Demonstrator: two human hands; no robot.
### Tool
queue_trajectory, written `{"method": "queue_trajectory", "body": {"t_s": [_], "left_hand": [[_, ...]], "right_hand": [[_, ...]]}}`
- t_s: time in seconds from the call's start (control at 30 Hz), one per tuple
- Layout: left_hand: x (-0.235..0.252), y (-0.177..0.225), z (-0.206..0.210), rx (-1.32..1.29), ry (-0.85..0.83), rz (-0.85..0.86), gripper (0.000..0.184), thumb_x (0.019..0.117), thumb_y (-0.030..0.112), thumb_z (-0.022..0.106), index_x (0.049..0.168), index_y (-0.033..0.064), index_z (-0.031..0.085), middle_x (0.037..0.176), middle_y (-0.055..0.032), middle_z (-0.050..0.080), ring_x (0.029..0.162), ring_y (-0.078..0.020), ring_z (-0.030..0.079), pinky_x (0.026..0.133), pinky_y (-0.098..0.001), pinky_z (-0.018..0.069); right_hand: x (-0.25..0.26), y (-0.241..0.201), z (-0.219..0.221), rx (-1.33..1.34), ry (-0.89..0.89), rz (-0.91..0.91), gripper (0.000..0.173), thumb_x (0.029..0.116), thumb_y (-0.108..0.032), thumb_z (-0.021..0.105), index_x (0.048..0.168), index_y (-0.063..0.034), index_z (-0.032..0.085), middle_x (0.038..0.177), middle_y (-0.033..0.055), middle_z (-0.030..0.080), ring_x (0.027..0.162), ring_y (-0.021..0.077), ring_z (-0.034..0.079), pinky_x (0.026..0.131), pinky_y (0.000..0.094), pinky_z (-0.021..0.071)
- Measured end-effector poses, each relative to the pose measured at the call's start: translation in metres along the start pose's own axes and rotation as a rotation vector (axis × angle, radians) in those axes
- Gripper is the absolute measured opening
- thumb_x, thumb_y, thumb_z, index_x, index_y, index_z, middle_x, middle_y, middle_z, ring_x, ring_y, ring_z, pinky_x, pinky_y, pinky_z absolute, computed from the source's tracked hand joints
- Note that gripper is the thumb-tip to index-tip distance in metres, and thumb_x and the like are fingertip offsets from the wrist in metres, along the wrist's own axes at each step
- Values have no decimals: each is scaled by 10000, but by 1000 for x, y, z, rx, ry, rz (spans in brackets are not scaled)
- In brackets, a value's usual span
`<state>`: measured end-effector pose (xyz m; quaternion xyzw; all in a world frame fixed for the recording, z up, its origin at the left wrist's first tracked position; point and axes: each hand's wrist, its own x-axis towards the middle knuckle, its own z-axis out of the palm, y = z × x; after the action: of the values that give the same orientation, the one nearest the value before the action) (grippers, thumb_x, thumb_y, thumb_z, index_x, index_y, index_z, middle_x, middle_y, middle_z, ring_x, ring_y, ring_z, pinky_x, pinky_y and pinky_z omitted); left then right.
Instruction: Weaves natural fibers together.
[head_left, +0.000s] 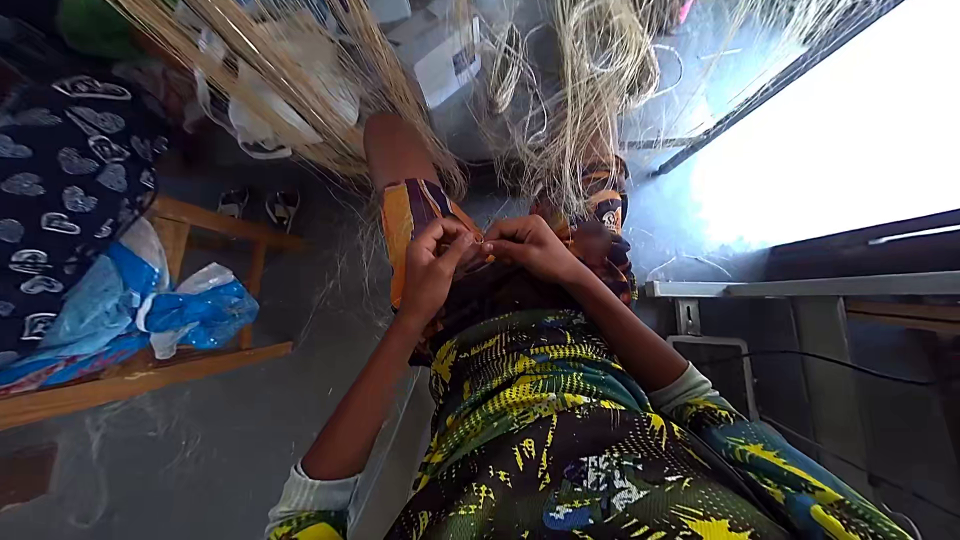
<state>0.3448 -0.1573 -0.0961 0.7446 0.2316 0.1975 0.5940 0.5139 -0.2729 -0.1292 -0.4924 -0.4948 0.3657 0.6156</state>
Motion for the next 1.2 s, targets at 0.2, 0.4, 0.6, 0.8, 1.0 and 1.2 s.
{"method": "queue_trajectory", "body": {"t_s": [0.2, 0.4, 0.6, 0.8, 1.0, 1.2], "left_hand": [[2, -2, 9, -266, -18, -100, 129, 1031, 113, 530, 1000, 176, 638, 941, 67, 636, 827, -33, 613, 765, -215, 540], [9, -24, 21, -598, 45, -286, 209, 1029, 117, 499, 917, 181, 663, 863, 59, 632, 804, -49, 604, 772, -224, 522], [9, -34, 22, -904, 32, -379, 250, 1035, 191, 456, 877, 192, 649, 820, 58, 604, 756, -64, 593, 728, -227, 518], [8, -39, 21, -979, 17, -393, 295, 1063, 203, 401, 889, 174, 637, 815, 50, 587, 746, -77, 582, 717, -232, 508], [8, -37, 22, -820, 24, -442, 317, 1082, 196, 358, 891, 201, 610, 801, 66, 570, 754, -64, 568, 726, -234, 498], [5, -39, 25, -654, -21, -371, 282, 1072, 219, 370, 893, 195, 587, 799, 54, 572, 736, -60, 574, 705, -221, 508]], "right_hand": [[-2, 10, -6, 8, -39, 58, 169, 994, -34, 585, 881, 27, 695, 677, -16, 598, 563, -11, 482, 529, 165, 404], [-7, 21, -12, 46, -77, 133, 214, 1001, -48, 557, 836, 6, 682, 677, -28, 592, 569, -17, 475, 534, 169, 387], [-8, 24, -12, 37, -103, 150, 229, 993, -32, 548, 802, 2, 670, 669, -27, 582, 568, -10, 468, 536, 175, 383], [-9, 26, -14, -12, -63, 164, 238, 984, -42, 537, 774, -24, 646, 682, -27, 583, 627, 9, 517, 595, 201, 419], [-9, 27, -13, -46, 9, 90, 253, 960, -51, 545, 710, -44, 587, 620, -36, 511, 577, 13, 463, 552, 213, 364], [-10, 27, -14, 19, 37, 77, 259, 947, -32, 528, 693, -60, 565, 623, -56, 496, 570, -11, 440, 538, 185, 339]]}}
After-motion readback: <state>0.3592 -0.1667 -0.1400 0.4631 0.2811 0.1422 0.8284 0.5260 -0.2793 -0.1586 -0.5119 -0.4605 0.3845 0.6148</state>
